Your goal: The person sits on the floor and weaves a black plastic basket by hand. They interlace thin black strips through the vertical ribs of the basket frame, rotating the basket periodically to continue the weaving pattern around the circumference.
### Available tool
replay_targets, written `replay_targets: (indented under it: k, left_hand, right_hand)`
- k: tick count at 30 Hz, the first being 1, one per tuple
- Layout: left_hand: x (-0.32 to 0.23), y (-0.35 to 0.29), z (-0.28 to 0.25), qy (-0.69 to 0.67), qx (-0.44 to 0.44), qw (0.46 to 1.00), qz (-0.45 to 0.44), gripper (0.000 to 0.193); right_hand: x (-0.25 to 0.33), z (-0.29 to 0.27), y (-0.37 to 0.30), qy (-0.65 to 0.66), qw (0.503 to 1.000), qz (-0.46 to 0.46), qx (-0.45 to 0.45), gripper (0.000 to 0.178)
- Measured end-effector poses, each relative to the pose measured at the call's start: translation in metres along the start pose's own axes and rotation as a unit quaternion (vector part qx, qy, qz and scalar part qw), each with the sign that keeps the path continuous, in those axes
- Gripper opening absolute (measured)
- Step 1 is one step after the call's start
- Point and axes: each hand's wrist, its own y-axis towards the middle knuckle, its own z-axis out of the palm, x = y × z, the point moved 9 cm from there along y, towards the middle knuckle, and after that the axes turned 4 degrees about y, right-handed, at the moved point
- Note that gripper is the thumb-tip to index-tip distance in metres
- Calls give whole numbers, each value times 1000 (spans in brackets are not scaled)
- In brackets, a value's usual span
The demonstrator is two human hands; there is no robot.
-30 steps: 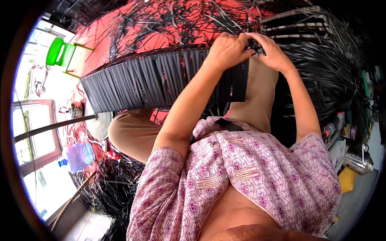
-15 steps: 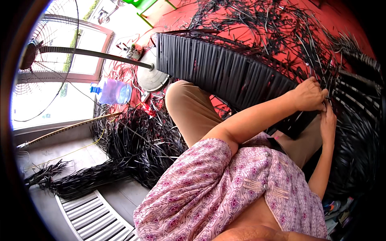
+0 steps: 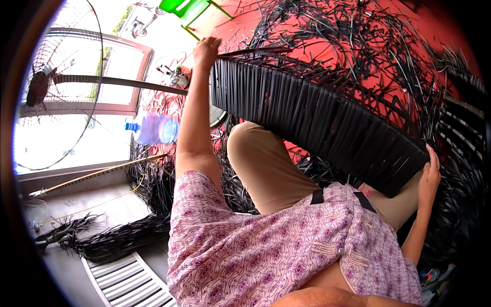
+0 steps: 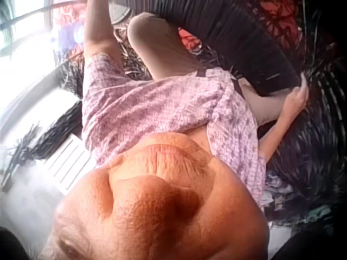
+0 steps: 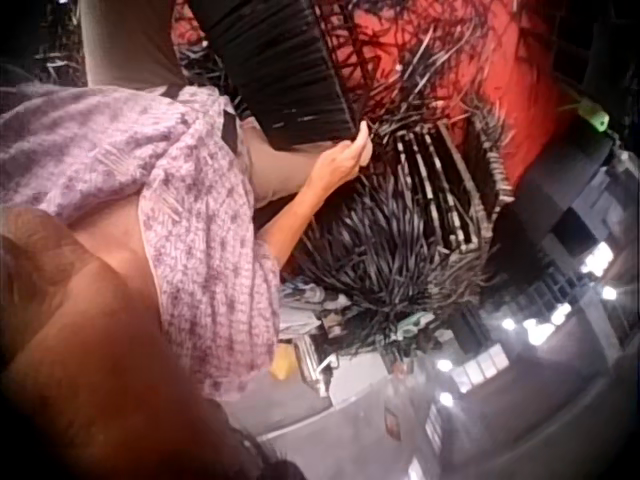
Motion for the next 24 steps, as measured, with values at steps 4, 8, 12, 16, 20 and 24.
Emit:
replay_targets:
  k: [4, 8, 12, 16, 20, 24]
  left_hand:
    - [48, 12, 45, -44, 179, 981, -60, 62]
    - [43, 11, 47, -84, 187, 977, -56, 65]
    - [57, 7, 52, -275, 106, 951, -93, 39]
    - [57, -6, 60, -470, 61, 862, -179, 26]
    - [73, -18, 78, -573, -5, 778, -259, 26]
    - [74, -23, 76, -597, -57, 747, -286, 32]
  right_hand:
    - [-8, -1, 0, 20, 999, 41, -11, 50]
    - [-20, 2, -3, 51, 995, 79, -15, 51]
    - [-32, 6, 0, 118, 989, 93, -4, 49]
    - [-12, -6, 5, 216, 968, 116, 56, 44]
    - [-16, 7, 7, 111, 988, 107, 27, 40]
    - [-17, 6, 7, 116, 989, 91, 12, 43]
